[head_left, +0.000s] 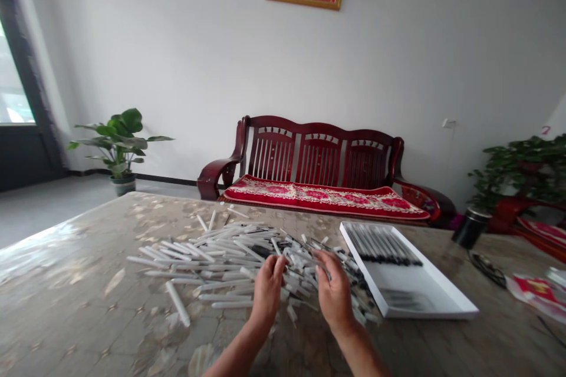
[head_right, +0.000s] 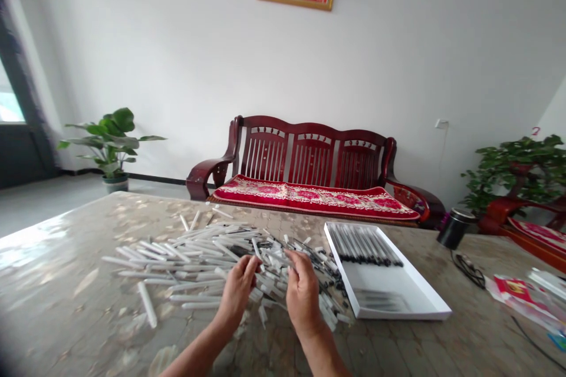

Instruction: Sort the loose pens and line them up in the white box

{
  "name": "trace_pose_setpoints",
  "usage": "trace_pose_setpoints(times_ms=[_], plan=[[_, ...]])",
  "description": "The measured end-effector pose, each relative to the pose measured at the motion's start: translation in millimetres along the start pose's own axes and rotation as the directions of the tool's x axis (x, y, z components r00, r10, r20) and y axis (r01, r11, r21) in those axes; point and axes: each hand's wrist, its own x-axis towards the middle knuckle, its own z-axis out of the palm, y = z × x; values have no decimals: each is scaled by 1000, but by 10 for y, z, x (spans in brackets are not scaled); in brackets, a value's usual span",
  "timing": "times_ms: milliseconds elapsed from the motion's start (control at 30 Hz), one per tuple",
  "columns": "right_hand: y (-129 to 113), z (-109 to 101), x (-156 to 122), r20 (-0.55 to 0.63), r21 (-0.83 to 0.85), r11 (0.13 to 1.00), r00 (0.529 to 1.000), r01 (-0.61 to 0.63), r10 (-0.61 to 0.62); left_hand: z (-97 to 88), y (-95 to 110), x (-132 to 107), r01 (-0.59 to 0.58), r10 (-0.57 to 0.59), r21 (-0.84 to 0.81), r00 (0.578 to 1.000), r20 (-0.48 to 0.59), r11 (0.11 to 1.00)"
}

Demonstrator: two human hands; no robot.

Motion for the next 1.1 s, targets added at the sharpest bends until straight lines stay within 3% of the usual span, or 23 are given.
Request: trace_pose_setpoints(times_ms=[67,167,267,367,467,533,600,700,800,867,967,1100], plan=[[-51,11,-25,31,4,1000,999,27,-27,94,2,-52,225,-183,-196,960,211,955],[-180,47,-86,169,34,998,984,58,-63,179,17,-136,411,-251,-434,891,379,802],[-312,68,-111,294,75,997,955,28,-49,164,28,-152,498,-315,-545,862,398,675],[-324,1,-26,278,68,997,960,-33,12,105,42,-91,567,-443,-599,821,359,565],[-149,-215,149,132,-81,994,987,-78,88,66,72,-9,575,-525,-666,793,311,474],[33,-421,254,134,-301,945,976,-127,174,60,87,28,554,-540,-706,792,285,441],[214,-616,309,203,-543,821,922,-174,330,64,88,45,537,-537,-726,798,273,429],[401,-785,301,297,-742,654,803,-146,516,71,70,44,531,-523,-729,806,277,431],[476,-791,259,355,-796,597,717,-105,599,69,68,37,534,-514,-723,809,285,440],[494,-755,242,376,-800,592,688,-96,621,64,85,35,533,-517,-722,809,280,442],[521,-716,221,363,-801,590,698,-105,617,62,112,37,529,-523,-725,808,271,441],[589,-728,161,308,-815,574,778,-82,548,63,102,39,529,-523,-733,807,276,429]])
